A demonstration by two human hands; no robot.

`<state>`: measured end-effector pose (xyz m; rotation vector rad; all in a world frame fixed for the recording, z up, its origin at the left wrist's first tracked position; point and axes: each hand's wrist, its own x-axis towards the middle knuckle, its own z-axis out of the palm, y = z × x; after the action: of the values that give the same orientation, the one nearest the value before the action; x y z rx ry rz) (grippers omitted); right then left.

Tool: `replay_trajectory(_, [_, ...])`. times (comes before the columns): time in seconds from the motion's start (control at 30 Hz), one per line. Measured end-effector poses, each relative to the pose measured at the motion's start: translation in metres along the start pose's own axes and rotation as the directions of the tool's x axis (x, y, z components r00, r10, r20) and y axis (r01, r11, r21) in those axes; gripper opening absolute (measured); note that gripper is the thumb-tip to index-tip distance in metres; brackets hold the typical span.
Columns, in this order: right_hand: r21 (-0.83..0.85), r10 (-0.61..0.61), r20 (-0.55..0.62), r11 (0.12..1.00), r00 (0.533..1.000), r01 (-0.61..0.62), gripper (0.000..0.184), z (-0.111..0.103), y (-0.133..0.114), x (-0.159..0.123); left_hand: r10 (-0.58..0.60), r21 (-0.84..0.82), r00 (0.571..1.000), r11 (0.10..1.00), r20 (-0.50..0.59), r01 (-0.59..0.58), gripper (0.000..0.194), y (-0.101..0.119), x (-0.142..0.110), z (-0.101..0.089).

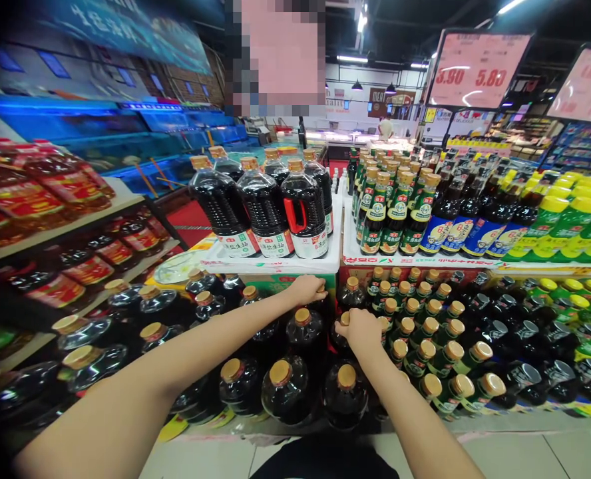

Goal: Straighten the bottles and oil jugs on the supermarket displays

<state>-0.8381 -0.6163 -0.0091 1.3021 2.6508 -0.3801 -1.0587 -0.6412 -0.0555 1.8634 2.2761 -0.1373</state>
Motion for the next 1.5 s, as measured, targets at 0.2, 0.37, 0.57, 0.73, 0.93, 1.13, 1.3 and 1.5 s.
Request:
replay_trajectory(0.2, [-0.015,0.002,0.022,1.0,1.0,-0.002,0.04,-0.002,-0.002,0.002,-0.006,-0.035,1.0,0.999,0.009,0.007,0.035,-0.004,-0.002,0.002])
replay_trajectory(0.37, [-0.032,-0.009,0.015,0.999,1.0,0.009,0.041,0.001,-0.001,0.002,-0.042,-0.106,0.999,0.993,0.025,0.045,0.038,-0.006,0.0,0.005])
replay_trajectory(0.57, [-0.093,-0.038,0.066,0.995,0.997,0.044,0.051,-0.011,-0.003,-0.009,0.026,-0.292,0.994,0.956,0.104,0.006,0.058,-0.026,-0.013,-0.004])
replay_trajectory(0.73, [-0.071,-0.035,0.036,0.997,0.999,0.038,0.06,-0.033,0.001,-0.019,0.083,-0.491,0.992,0.871,0.1,-0.023,0.062,-0.028,-0.052,-0.04])
replay_trajectory(0.93, [-0.112,-0.067,0.099,0.991,0.993,0.078,0.054,-0.021,-0.002,-0.016,0.165,-0.04,0.971,0.986,0.172,-0.16,0.049,0.016,-0.101,-0.048])
replay_trajectory(1.13, [-0.127,-0.103,0.096,0.985,0.99,0.115,0.053,-0.01,0.0,-0.024,0.158,0.117,0.977,0.978,0.145,-0.175,0.051,0.016,-0.113,-0.037])
replay_trajectory(1.3, [0.08,-0.132,-0.327,0.983,0.936,0.167,0.07,-0.021,-0.007,-0.072,0.182,0.143,0.982,0.972,0.057,-0.188,0.056,0.0,-0.158,-0.072])
replay_trajectory(1.5, [0.268,-0.415,-0.275,0.833,0.867,0.484,0.046,0.028,-0.088,-0.108,0.095,-0.036,0.994,0.995,0.052,-0.094,0.043,-0.028,-0.234,-0.073])
